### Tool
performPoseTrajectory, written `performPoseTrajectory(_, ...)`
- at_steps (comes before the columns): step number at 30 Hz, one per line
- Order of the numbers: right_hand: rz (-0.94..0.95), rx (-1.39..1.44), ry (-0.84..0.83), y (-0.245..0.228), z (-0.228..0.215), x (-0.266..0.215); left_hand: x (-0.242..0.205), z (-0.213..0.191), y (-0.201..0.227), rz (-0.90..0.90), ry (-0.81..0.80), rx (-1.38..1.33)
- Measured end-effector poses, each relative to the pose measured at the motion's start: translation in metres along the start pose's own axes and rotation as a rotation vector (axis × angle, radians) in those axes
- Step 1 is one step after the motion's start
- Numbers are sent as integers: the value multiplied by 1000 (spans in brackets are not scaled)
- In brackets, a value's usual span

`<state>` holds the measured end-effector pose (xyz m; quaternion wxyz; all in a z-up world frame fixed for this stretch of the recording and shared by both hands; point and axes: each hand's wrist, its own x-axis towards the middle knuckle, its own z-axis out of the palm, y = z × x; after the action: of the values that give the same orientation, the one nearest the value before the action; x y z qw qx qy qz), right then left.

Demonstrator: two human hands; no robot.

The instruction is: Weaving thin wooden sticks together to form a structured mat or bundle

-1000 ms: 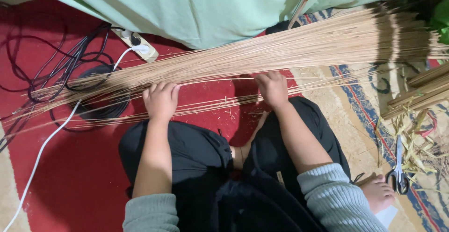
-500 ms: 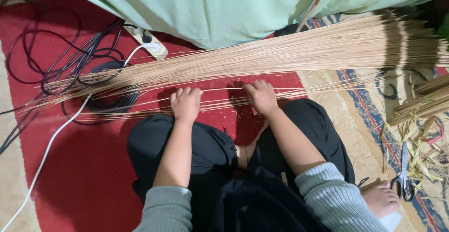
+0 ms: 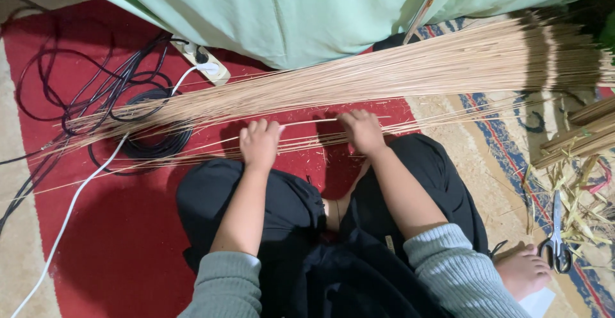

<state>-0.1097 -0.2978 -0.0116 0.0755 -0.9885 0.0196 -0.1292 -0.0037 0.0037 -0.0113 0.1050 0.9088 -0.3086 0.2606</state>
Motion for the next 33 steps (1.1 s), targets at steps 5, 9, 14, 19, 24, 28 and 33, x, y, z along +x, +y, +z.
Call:
performPoseTrajectory(5, 145, 26, 7, 45, 4, -7, -5, 4, -16, -143, -3, 11)
performPoseTrajectory(9, 154, 29, -51, 39, 7, -8, -6, 6, -9, -124, -58, -77)
performPoseTrajectory(14, 54, 91, -89, 9, 7, -4, -3, 0, 14, 31, -21, -47)
performPoseTrajectory(19, 36, 141, -88, 16, 8, -1, 2, -7, 14, 61, 39, -48)
performPoseTrajectory(24, 26, -74, 130, 35, 23, -7, -1, 2, 11, -3, 37, -74)
performPoseTrajectory(28, -21, -91, 140, 18, 22, -4, -3, 7, 15, 33, 14, -96)
performPoseTrajectory(33, -62, 75, 84, -7, 9, -4, -3, 4, 19, 96, 6, -151)
